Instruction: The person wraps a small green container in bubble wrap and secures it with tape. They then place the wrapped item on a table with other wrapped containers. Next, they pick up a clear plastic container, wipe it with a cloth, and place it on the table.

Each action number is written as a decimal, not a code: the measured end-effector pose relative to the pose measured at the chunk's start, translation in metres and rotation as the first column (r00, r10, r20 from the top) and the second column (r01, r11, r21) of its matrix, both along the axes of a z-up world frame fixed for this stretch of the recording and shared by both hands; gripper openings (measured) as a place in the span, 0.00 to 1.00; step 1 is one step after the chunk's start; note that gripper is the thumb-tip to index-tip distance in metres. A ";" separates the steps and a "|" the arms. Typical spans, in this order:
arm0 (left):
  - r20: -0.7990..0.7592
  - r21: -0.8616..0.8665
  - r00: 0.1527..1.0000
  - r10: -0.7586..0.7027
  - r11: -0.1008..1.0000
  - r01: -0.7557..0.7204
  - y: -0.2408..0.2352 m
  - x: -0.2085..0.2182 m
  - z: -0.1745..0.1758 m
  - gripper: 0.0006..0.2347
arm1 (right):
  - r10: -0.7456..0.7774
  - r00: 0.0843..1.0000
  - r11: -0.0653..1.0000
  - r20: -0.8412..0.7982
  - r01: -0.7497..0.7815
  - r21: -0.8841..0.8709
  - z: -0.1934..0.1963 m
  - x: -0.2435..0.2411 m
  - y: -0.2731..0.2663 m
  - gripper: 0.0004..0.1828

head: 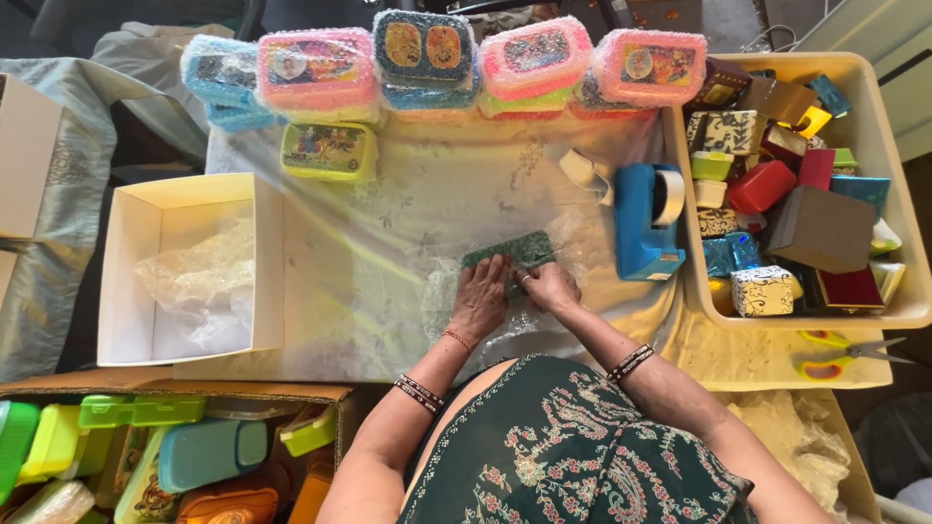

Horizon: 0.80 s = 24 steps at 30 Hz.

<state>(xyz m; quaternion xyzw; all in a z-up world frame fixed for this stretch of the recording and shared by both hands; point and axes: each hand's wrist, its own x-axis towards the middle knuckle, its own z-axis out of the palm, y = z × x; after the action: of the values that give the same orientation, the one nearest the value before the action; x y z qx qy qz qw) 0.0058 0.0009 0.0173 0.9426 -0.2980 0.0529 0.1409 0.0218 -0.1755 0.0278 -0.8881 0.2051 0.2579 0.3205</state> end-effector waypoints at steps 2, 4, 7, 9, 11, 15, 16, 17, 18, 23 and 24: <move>0.011 0.001 1.000 0.002 1.000 -0.002 -0.001 -0.001 -0.001 0.33 | 0.008 1.000 1.000 0.003 -0.008 0.006 -0.002 -0.006 -0.004 0.26; 0.037 -0.004 0.999 0.010 1.000 -0.010 -0.001 -0.001 -0.003 0.33 | -0.003 1.000 1.000 0.003 0.003 -0.014 -0.003 -0.012 -0.007 0.27; 0.060 -0.005 0.998 0.010 1.000 -0.010 0.000 -0.001 -0.005 0.32 | -0.006 1.000 0.999 -0.008 0.006 -0.044 -0.001 -0.023 -0.010 0.30; 0.060 -0.005 0.998 0.009 1.000 -0.009 0.000 -0.001 -0.004 0.32 | -0.007 1.000 0.999 0.007 0.007 -0.035 -0.010 -0.030 -0.016 0.30; 0.061 -0.006 0.998 0.010 1.000 -0.010 0.001 -0.001 -0.001 0.32 | -0.006 1.000 1.000 0.023 0.007 -0.026 -0.018 -0.038 -0.022 0.30; 0.056 -0.011 0.998 -0.004 1.000 0.005 0.002 -0.002 0.005 0.33 | -0.064 0.994 0.997 0.083 0.061 0.037 -0.061 -0.060 -0.046 0.27; 0.057 -0.012 0.998 -0.003 1.000 0.003 0.002 -0.002 0.007 0.33 | -0.032 0.991 0.999 0.131 0.028 0.027 -0.078 -0.065 -0.055 0.26; 0.059 -0.014 0.998 -0.004 1.000 0.005 0.001 -0.002 0.005 0.33 | -0.033 0.991 0.999 0.133 0.030 0.025 -0.073 -0.066 -0.056 0.26; 0.069 -0.008 0.998 0.001 1.000 -0.001 0.002 -0.004 0.003 0.33 | -0.013 0.987 1.000 0.159 0.014 -0.005 -0.069 -0.069 -0.056 0.24; 0.083 -0.009 0.997 0.008 1.000 -0.007 0.000 -0.009 0.001 0.32 | 0.083 0.927 0.986 0.366 -0.023 -0.164 -0.005 -0.077 -0.039 0.17; 0.059 -0.029 0.998 0.007 1.000 -0.005 0.000 -0.011 0.002 0.32 | 0.091 0.909 0.986 0.407 -0.025 -0.164 0.008 -0.076 -0.035 0.14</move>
<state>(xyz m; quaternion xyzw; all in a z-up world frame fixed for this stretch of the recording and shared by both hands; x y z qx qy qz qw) -0.0048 0.0009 0.0194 0.9394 -0.2983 0.0854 0.1456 -0.0544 -0.2104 0.0360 -0.9504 0.1257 0.0572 0.2788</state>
